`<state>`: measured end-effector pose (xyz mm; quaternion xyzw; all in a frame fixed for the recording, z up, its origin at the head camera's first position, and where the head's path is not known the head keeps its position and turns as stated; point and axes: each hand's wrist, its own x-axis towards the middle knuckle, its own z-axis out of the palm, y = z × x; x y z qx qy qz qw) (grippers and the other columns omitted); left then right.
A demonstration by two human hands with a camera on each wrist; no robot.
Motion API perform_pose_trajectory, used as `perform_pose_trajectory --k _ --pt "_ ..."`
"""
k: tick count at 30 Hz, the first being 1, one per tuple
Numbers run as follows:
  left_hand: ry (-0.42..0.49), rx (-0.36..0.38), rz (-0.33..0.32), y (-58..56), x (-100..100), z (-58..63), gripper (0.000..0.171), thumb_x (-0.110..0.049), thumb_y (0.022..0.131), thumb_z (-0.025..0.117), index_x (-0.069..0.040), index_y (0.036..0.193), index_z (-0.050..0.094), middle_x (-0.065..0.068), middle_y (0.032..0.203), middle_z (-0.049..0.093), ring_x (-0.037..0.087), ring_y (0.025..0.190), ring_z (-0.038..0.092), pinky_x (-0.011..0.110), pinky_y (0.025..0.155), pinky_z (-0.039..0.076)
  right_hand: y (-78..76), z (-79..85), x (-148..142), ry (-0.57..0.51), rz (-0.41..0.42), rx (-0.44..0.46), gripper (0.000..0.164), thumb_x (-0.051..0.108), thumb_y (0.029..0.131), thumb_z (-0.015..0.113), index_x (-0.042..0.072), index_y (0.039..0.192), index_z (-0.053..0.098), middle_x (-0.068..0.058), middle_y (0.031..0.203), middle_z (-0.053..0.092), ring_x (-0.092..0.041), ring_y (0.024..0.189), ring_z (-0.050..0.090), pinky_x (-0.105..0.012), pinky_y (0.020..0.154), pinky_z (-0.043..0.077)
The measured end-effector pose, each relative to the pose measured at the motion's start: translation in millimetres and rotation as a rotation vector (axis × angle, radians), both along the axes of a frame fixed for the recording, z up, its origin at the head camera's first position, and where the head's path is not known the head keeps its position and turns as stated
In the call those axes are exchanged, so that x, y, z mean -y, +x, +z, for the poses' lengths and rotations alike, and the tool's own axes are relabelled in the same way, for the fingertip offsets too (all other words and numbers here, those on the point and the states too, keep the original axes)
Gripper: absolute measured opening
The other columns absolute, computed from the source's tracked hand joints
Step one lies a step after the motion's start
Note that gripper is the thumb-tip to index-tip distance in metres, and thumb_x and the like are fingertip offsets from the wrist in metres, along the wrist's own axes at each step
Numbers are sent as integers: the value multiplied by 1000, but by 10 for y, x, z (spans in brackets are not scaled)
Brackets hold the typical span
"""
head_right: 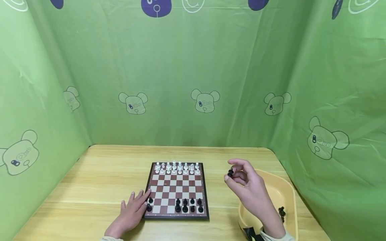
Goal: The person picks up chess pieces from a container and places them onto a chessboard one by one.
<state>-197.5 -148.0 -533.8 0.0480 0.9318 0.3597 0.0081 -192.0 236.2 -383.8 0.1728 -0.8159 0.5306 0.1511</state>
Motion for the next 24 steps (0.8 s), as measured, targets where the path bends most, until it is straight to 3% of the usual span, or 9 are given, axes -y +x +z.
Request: perform_pose_trajectory --k 6,9,16,21,24 --pt "9 -4 3 0 -5 1 47 -22 109 46 -17 156 48 27 162 34 59 150 13 81 113 -4 27 87 112 65 -74 -106 33 3 91 78 5 121 64 -5 104 69 -10 93 66 -16 82 54" --pt "12 -4 3 -4 -4 -5 47 -22 109 46 -17 156 48 27 162 34 59 151 12 80 113 -5 32 136 172 14 -66 -191 32 -5 87 79 3 115 67 -3 100 68 -11 90 65 -16 80 54" --pt "11 -9 -3 -14 -5 -22 47 -22 109 47 -16 156 48 28 161 35 59 150 13 81 112 -4 29 246 291 -280 156 -509 35 -32 71 70 -18 103 63 -10 100 68 -15 93 66 -21 94 55" --pt "5 -4 -1 -17 -3 -15 47 -22 110 46 -17 156 48 27 162 35 58 151 13 81 113 -4 48 354 394 -357 266 -638 29 -22 77 77 -24 100 61 -13 106 70 -19 100 68 -26 98 55" --pt "3 0 1 -14 -2 -23 47 -22 110 46 -17 156 48 27 162 35 58 151 13 80 113 -4 72 425 479 -384 297 -683 33 -13 81 81 -27 101 58 -13 108 70 -19 101 68 -26 98 55"
